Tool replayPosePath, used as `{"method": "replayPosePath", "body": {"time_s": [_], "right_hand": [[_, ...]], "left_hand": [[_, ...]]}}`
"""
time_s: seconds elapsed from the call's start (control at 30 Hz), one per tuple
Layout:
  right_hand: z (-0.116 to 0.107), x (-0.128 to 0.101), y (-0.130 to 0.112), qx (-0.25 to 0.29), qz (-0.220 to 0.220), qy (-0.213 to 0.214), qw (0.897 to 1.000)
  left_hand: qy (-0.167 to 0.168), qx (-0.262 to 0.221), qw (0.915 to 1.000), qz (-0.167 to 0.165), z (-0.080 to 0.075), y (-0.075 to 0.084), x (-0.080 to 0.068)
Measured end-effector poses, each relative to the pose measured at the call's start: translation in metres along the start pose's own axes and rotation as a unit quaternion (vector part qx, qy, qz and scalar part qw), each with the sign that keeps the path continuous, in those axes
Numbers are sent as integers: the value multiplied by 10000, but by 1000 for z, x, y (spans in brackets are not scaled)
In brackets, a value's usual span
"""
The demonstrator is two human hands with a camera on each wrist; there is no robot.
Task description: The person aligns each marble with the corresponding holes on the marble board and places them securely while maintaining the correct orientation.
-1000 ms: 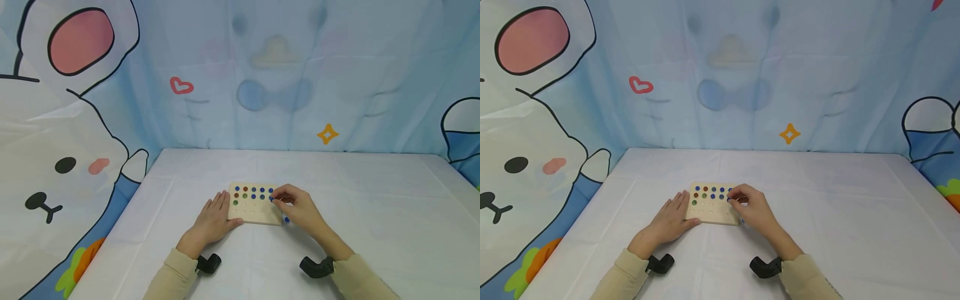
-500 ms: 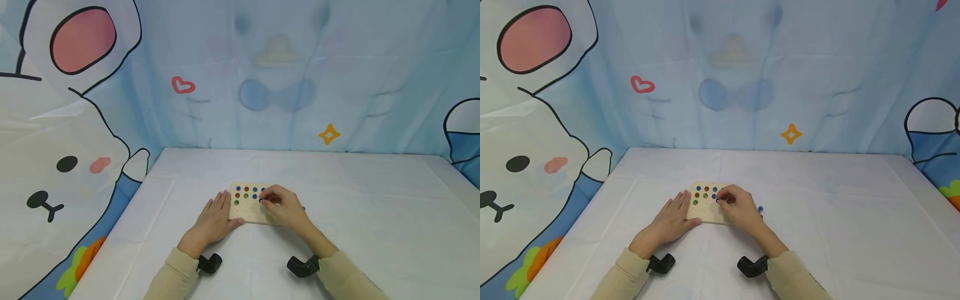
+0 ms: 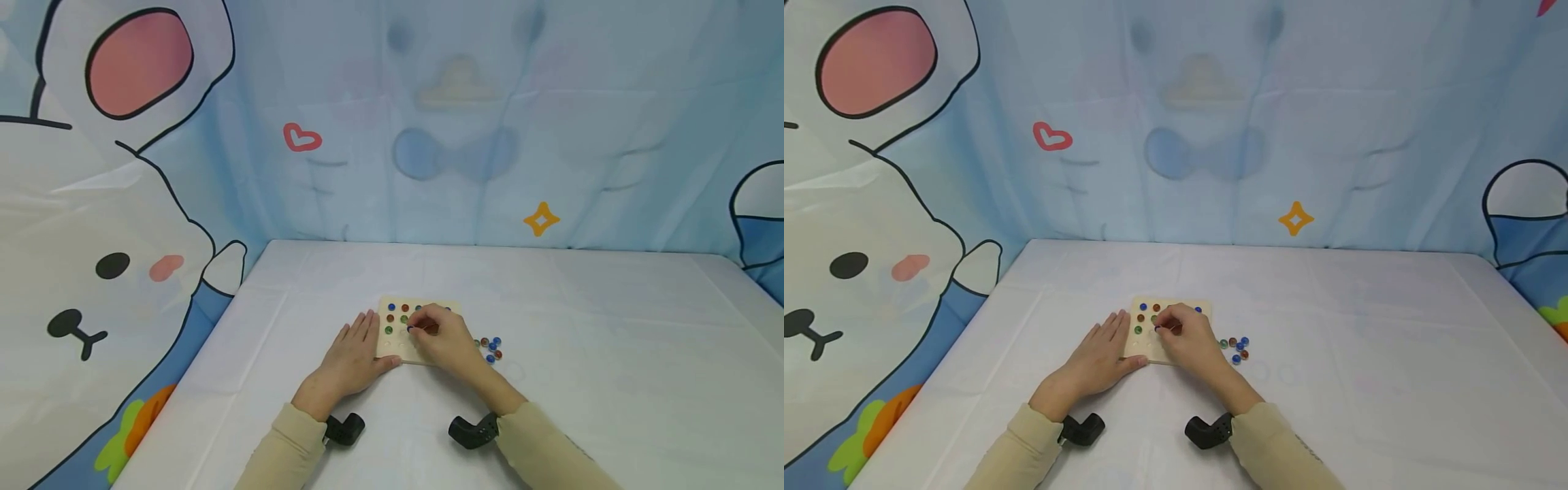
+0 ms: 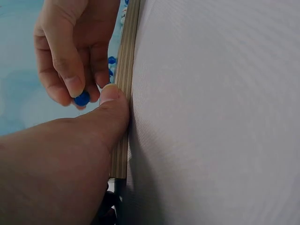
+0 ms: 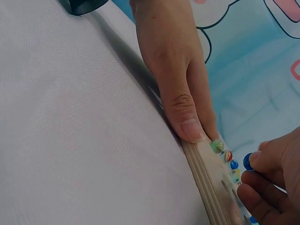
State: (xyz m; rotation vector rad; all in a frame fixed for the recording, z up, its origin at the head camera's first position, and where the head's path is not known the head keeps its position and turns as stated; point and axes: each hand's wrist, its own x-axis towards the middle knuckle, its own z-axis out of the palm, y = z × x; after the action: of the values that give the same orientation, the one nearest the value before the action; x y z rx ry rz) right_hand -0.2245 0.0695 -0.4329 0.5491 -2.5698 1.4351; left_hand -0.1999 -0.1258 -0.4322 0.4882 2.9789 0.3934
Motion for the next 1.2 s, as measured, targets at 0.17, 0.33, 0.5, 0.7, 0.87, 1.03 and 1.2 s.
{"method": "replayPosePath", "body": {"time_s": [0.17, 0.33, 0.5, 0.7, 0.87, 1.03, 1.2], "right_hand": [[4, 1, 0, 55, -7, -22, 10000], [10, 2, 1, -32, 51, -45, 10000], [14, 3, 4, -193, 123, -30, 9997], [18, 5, 5, -303, -52, 105, 9995], [20, 5, 4, -317, -231, 135, 9991], [22, 5, 3, -447, -295, 116, 9985], [24, 4, 3, -612, -304, 180, 9975]], "left_hand": [[3, 32, 10000, 41, 1, 1, 0], [-42, 31, 10000, 32, 2, 1, 0], [-74, 17, 10000, 29, 2, 1, 0], [-53, 39, 10000, 27, 2, 0, 0], [-28, 46, 10000, 8, 2, -2, 1], [23, 58, 10000, 43, 2, -3, 0], [40, 69, 10000, 45, 2, -2, 0]]}}
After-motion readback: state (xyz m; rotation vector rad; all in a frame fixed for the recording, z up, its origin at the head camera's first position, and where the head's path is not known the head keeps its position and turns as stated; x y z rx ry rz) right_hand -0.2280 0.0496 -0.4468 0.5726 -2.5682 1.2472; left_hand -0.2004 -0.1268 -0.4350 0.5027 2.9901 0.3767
